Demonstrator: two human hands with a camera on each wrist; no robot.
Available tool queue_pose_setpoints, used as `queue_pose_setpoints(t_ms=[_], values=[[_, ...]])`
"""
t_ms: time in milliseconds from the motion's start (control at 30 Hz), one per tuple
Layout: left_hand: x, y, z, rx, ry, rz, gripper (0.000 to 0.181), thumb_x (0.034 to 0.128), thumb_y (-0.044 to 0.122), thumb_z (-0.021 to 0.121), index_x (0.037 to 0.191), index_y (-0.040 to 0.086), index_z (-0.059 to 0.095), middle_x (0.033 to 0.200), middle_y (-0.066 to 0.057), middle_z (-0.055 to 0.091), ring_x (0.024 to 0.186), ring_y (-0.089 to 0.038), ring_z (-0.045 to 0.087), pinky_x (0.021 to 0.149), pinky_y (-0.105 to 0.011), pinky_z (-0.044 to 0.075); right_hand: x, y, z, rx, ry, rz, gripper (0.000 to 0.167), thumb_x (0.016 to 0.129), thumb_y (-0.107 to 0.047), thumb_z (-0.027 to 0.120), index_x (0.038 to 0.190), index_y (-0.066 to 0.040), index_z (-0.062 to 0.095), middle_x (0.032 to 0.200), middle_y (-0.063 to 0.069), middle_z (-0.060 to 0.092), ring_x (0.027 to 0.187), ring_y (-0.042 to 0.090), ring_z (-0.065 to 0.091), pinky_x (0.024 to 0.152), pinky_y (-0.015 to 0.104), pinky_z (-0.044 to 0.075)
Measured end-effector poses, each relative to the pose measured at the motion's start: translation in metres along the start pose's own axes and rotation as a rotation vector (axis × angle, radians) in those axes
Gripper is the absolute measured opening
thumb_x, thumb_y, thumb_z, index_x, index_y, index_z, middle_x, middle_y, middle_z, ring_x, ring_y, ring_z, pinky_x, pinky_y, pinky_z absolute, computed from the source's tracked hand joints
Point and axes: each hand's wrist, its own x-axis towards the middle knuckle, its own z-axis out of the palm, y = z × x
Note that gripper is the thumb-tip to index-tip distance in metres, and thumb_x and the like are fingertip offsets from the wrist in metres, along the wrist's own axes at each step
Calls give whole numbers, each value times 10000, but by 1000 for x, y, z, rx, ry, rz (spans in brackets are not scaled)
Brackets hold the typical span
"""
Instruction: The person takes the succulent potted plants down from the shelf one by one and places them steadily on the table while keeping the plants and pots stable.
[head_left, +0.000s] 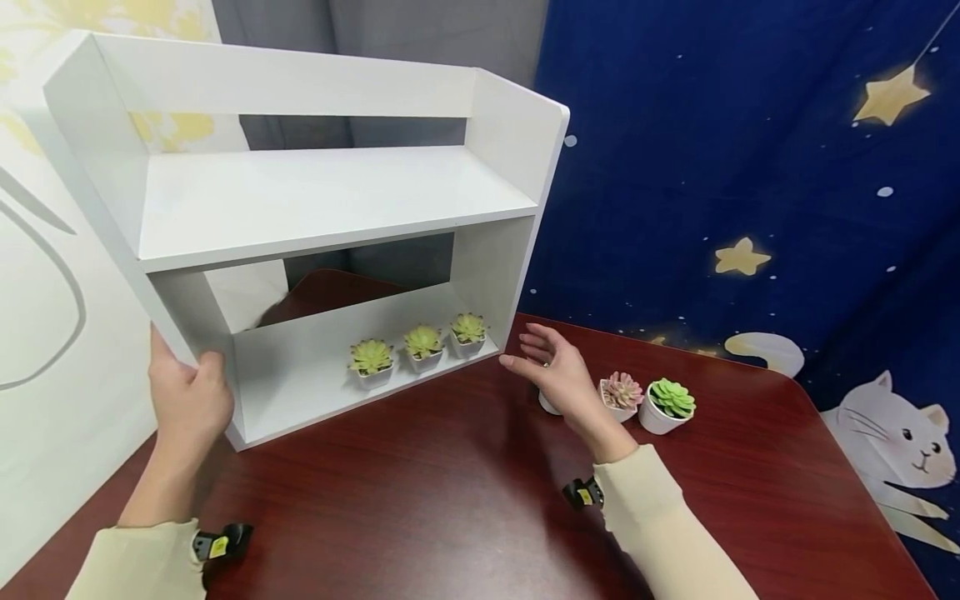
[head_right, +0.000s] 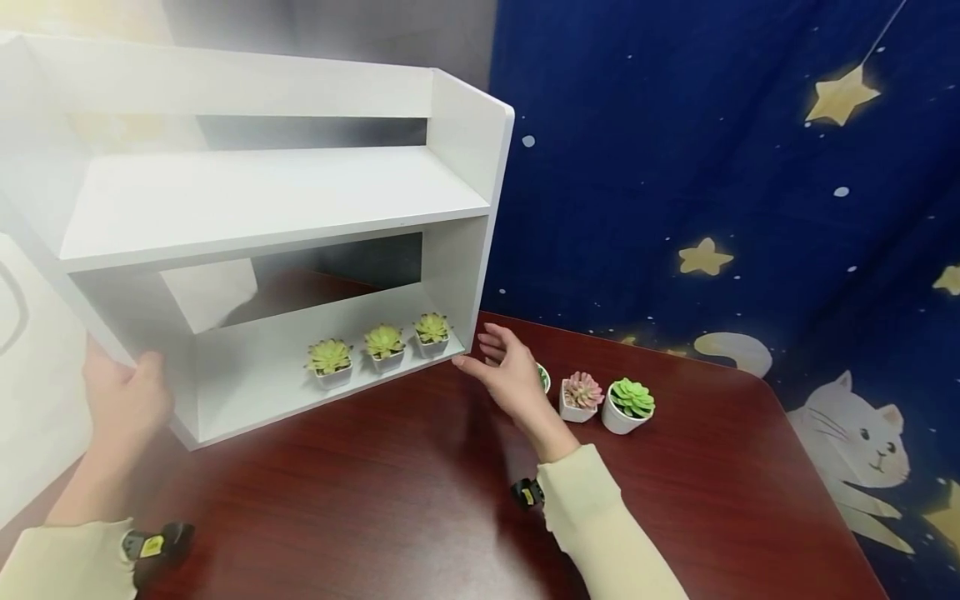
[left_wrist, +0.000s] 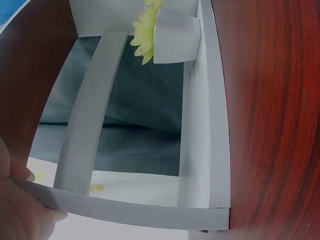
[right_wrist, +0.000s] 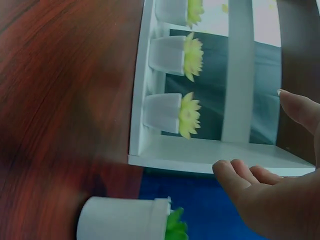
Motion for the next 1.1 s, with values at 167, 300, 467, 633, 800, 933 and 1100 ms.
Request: queue_pose_setpoints(t_ms=[167, 300, 467, 633, 800, 933, 1100], values=[[0, 0, 0, 2, 0, -19, 708, 934, 28, 339, 1568, 339, 283, 1494, -144, 430, 1405, -305, 401, 1201, -502, 263, 17, 8, 13, 24, -27, 16, 764, 868, -173, 778, 1517, -34, 399, 1478, 212, 520, 1375, 356, 522, 1109, 477, 445], [0, -1, 0, 6, 16, -23, 700, 929, 26, 345, 1556, 338, 310, 1468, -137, 450, 1380, -285, 419, 1188, -454, 280, 32, 18, 24, -9, -30, 22, 782, 863, -172, 776, 1520, 4, 390, 1474, 254, 508, 1362, 390, 525, 1096, 478, 455], [0, 0, 1, 11, 30, -31, 677, 931, 37, 354, 1542, 327, 340, 1441, -122, 471, 1350, -256, 440, 1157, -382, 305, 46, 27, 39, -10, -1, 46, 787, 843, -161, 784, 1509, 22, 405, 1453, 253, 528, 1334, 374, 551, 1101, 474, 449], [0, 0, 2, 1, 40, -22, 673, 931, 33, 350, 1537, 324, 350, 1441, -125, 468, 1357, -250, 436, 1165, -391, 299, 55, 33, 51, 33, 31, 67, 765, 833, -142, 777, 1489, 40, 427, 1433, 253, 547, 1336, 362, 538, 1119, 472, 427], [-1, 0, 3, -19, 31, -22, 673, 940, 29, 348, 1539, 336, 343, 1438, -95, 464, 1369, -240, 427, 1178, -425, 293, 62, 34, 59, 52, 41, 81, 766, 827, -133, 776, 1487, 44, 429, 1448, 250, 538, 1368, 357, 511, 1129, 460, 422], [-1, 0, 3, -30, 20, -29, 680, 940, 29, 345, 1543, 342, 328, 1468, -110, 446, 1384, -240, 415, 1189, -463, 285, 67, 34, 64, 71, 65, 107, 752, 813, -126, 784, 1472, 27, 456, 1431, 231, 549, 1341, 338, 520, 1116, 448, 432], [-1, -1, 2, -31, 19, -26, 688, 934, 24, 338, 1543, 343, 326, 1480, -123, 439, 1392, -251, 409, 1192, -490, 277, 75, 33, 73, 38, 78, 115, 714, 799, -131, 797, 1436, 10, 506, 1416, 207, 565, 1282, 295, 533, 1092, 425, 437]])
